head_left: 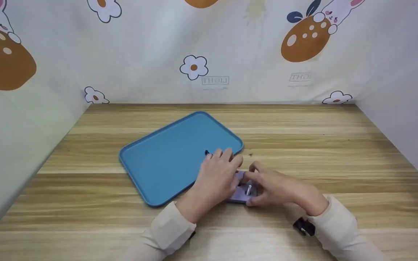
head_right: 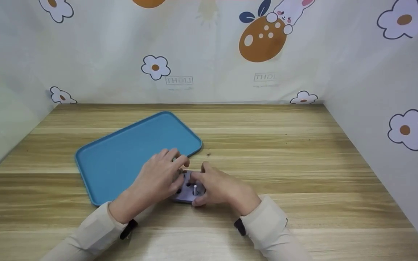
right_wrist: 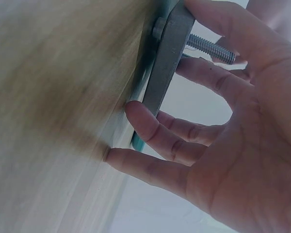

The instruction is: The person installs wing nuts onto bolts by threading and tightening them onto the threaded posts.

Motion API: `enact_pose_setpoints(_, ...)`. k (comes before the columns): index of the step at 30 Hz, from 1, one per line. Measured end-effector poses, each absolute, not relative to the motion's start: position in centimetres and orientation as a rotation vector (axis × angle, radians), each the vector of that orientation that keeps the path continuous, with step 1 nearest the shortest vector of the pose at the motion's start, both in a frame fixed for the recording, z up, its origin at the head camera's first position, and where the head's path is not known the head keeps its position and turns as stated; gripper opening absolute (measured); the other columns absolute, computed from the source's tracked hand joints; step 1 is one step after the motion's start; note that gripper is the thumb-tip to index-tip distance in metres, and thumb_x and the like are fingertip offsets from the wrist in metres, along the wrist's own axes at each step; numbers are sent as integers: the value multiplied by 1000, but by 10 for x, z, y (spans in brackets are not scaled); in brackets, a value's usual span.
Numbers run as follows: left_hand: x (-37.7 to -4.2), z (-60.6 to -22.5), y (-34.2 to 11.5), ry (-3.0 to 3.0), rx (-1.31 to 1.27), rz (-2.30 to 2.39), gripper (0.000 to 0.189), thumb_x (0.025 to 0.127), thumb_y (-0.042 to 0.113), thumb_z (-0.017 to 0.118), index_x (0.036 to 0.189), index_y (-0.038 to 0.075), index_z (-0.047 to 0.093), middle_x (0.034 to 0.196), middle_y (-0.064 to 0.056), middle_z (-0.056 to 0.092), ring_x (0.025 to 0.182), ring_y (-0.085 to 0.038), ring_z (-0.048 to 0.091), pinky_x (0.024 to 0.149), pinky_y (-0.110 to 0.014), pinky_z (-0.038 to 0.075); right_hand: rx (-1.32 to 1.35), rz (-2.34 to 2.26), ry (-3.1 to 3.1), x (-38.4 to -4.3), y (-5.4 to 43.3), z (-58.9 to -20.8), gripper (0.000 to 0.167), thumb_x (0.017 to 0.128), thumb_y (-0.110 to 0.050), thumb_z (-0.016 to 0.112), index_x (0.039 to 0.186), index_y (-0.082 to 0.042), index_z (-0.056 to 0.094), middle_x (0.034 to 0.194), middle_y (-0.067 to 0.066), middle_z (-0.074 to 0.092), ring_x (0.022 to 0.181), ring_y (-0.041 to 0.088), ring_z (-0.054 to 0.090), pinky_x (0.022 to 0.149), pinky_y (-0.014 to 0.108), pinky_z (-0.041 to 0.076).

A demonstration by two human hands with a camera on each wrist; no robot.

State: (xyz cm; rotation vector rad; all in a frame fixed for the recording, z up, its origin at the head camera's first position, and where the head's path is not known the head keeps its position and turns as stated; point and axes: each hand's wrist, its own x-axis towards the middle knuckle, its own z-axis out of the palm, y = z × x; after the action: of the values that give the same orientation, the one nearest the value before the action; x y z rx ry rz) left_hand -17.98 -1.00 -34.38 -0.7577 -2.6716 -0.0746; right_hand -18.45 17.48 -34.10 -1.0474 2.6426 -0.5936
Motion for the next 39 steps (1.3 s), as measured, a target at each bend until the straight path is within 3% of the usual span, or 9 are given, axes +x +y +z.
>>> enact_pose_setpoints(9,-178,-342,-9,-2683,-674,-49,20,83,38,63,86,18,60,65,2,63,58,-20,59,58,-32,40,-1040,-574,2652,-184,175,-341,49,75,-32,75,116,-15,56,110,9,46,81,15,50,66,27,44)
enact_pose_setpoints(14,-178,-341,-9,-2704,-661,-44,20,84,38,62,81,18,60,68,2,63,60,-20,58,58,-31,38,-1027,-560,2655,-185,175,-340,49,75,-32,75,117,-14,55,110,8,45,81,15,50,66,27,43)
enact_pose_setpoints(27,-178,-339,-9,-2716,-694,-35,19,86,38,61,87,19,62,81,1,62,74,-20,58,64,-33,43,-1002,-544,2643,-184,175,-340,52,76,-32,74,119,-14,54,114,11,45,82,15,50,66,29,44)
enact_pose_setpoints(33,-178,-339,-8,-2703,-746,-11,5,84,20,65,88,19,62,82,3,64,74,-18,59,65,-31,43,-1028,-563,2645,-185,175,-340,45,75,-32,75,111,-12,55,110,9,45,81,15,50,65,26,43)
enact_pose_setpoints(39,-178,-339,-9,-2684,-755,-32,13,81,12,67,86,18,56,78,4,63,71,-17,57,62,-29,40,-1061,-573,2652,-185,175,-341,43,75,-32,75,108,-11,55,108,9,45,80,15,50,64,25,43)
